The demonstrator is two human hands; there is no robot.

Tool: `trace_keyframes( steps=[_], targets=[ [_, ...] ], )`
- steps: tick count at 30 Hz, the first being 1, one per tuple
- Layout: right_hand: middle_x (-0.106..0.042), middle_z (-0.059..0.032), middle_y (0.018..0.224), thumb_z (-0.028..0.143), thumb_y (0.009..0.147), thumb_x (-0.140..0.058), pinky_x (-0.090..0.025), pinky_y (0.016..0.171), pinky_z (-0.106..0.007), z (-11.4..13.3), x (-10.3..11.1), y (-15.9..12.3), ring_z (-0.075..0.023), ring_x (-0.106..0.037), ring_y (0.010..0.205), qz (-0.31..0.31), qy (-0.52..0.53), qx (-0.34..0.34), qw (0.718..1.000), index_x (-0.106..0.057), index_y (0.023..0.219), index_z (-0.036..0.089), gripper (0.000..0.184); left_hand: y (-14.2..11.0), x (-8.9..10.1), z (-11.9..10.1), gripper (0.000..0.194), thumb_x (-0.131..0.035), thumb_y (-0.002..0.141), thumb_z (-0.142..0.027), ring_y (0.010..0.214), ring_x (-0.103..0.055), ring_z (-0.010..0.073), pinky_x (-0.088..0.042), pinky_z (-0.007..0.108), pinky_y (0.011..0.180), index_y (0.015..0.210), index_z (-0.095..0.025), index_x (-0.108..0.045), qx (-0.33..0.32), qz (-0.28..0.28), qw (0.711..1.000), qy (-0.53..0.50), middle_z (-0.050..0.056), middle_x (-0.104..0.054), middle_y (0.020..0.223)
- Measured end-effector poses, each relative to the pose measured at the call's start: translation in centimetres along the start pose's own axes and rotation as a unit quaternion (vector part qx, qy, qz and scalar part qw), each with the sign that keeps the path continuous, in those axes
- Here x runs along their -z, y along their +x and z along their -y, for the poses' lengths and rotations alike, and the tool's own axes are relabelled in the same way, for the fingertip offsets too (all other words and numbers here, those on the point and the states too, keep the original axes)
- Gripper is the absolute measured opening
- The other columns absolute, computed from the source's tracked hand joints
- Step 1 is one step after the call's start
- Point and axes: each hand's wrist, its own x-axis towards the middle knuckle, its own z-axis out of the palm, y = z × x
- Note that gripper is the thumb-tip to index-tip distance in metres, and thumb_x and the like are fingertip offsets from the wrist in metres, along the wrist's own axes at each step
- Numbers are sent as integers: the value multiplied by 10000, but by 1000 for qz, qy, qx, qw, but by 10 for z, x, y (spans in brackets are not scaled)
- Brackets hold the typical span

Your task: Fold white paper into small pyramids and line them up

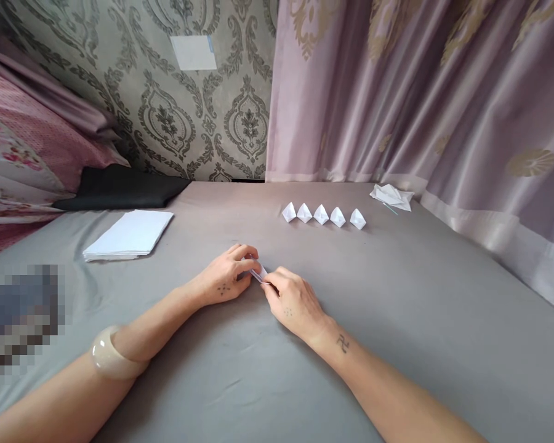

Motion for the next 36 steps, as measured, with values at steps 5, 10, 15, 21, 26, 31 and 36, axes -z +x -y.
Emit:
trace_keyframes(
  steps=[5,10,15,21,26,31,36],
  targets=[
    [-619,-19,816,262,934,-471,-401,643,-237,-2,3,14,-114,-546,651,-14,-24,6,1000,-697,877,212,239,2,-4,0,353,-477,815,-90,1053,-509,232,-484,403,904,1140,-193,-572,44,-76,996,-3,130,-458,1264],
    [-665,-48,912,273,941,-448,-411,750,-238,-13,8,69,-156,-612,850,-48,-111,-53,991,-696,964,206,258,2,-9,9,375,-475,851,-148,1100,-501,248,-494,445,917,1221,-203,-469,153,-180,971,-28,135,-452,1231],
    [-670,-114,1035,234,954,-392,-416,791,-280,-24,-1,122,-209,-617,974,-75,-144,-109,981,-682,1019,170,304,0,-14,15,382,-483,836,-138,1099,-517,254,-503,460,914,1208,-224,-462,161,-164,973,-26,117,-458,1201],
    [-650,-153,1094,224,961,-369,-428,786,-306,-28,-16,152,-238,-622,1010,-76,-165,-160,970,-668,1056,154,322,0,-16,14,355,-465,847,-140,1094,-518,267,-512,472,893,1200,-183,-457,161,-136,977,-23,146,-466,1202],
    [-652,-165,1091,219,954,-409,-428,798,-308,-26,-18,161,-245,-631,1015,-64,-162,-176,969,-660,1055,140,283,-1,-17,16,328,-466,852,-156,1060,-532,264,-530,465,844,1179,-184,-475,158,-131,978,-22,148,-479,1177],
    [-651,-153,1114,265,948,-438,-432,810,-316,-19,-9,147,-254,-617,1042,-69,-144,-164,973,-586,1180,144,300,-2,-19,19,316,-482,845,-161,1034,-547,252,-534,446,837,1157,-206,-496,146,-149,978,-12,129,-486,1153],
    [-680,-90,1025,285,936,-468,-438,831,-277,-6,5,79,-200,-631,980,-41,-116,-107,987,-578,1182,165,295,-3,-22,23,297,-489,842,-163,1026,-552,243,-526,436,859,1135,-205,-518,140,-159,977,-6,124,-498,1141]
  ],
)
